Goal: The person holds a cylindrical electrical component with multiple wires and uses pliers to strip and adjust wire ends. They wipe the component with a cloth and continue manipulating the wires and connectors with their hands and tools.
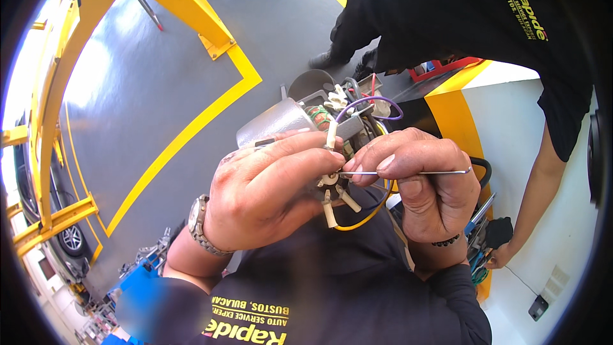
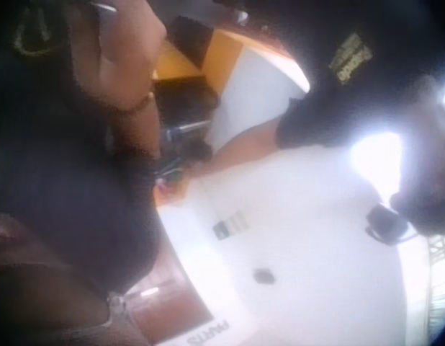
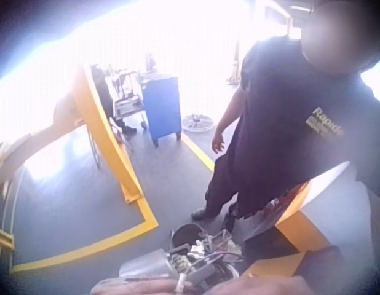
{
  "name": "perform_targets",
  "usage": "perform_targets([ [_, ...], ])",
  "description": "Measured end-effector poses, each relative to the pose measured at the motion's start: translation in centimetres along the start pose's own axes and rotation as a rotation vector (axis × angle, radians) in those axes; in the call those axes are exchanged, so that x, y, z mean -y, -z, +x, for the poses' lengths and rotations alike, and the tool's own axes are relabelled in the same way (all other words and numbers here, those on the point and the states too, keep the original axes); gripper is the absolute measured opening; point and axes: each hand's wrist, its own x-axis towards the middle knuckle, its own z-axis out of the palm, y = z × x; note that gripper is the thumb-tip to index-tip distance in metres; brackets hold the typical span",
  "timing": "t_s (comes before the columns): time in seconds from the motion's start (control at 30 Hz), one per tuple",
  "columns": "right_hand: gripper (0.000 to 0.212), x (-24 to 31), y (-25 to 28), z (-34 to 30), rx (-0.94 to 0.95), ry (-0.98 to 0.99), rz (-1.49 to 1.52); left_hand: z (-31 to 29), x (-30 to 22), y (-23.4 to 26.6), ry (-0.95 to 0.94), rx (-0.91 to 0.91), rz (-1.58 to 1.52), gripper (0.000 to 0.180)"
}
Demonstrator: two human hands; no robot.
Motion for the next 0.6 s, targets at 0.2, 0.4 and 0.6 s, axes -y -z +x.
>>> perform_targets([
  [0.2,0.008,-0.3,0.5,-0.1,0.035,0.031,-0.011,-0.3,0.1,-0.5,-0.016,-0.005,0.005,0.038],
  [0.4,0.009,0.9,0.3,0.6,0.043,-0.06,-0.075,-0.5,0.4,0.1,-0.024,0.033,-0.044,0.048],
  [0.6,0.02,1.4,0.0,1.0,0.119,0.161,-0.339,0.0,-0.1,0.1,-0.021,0.005,-0.054,0.042],
])
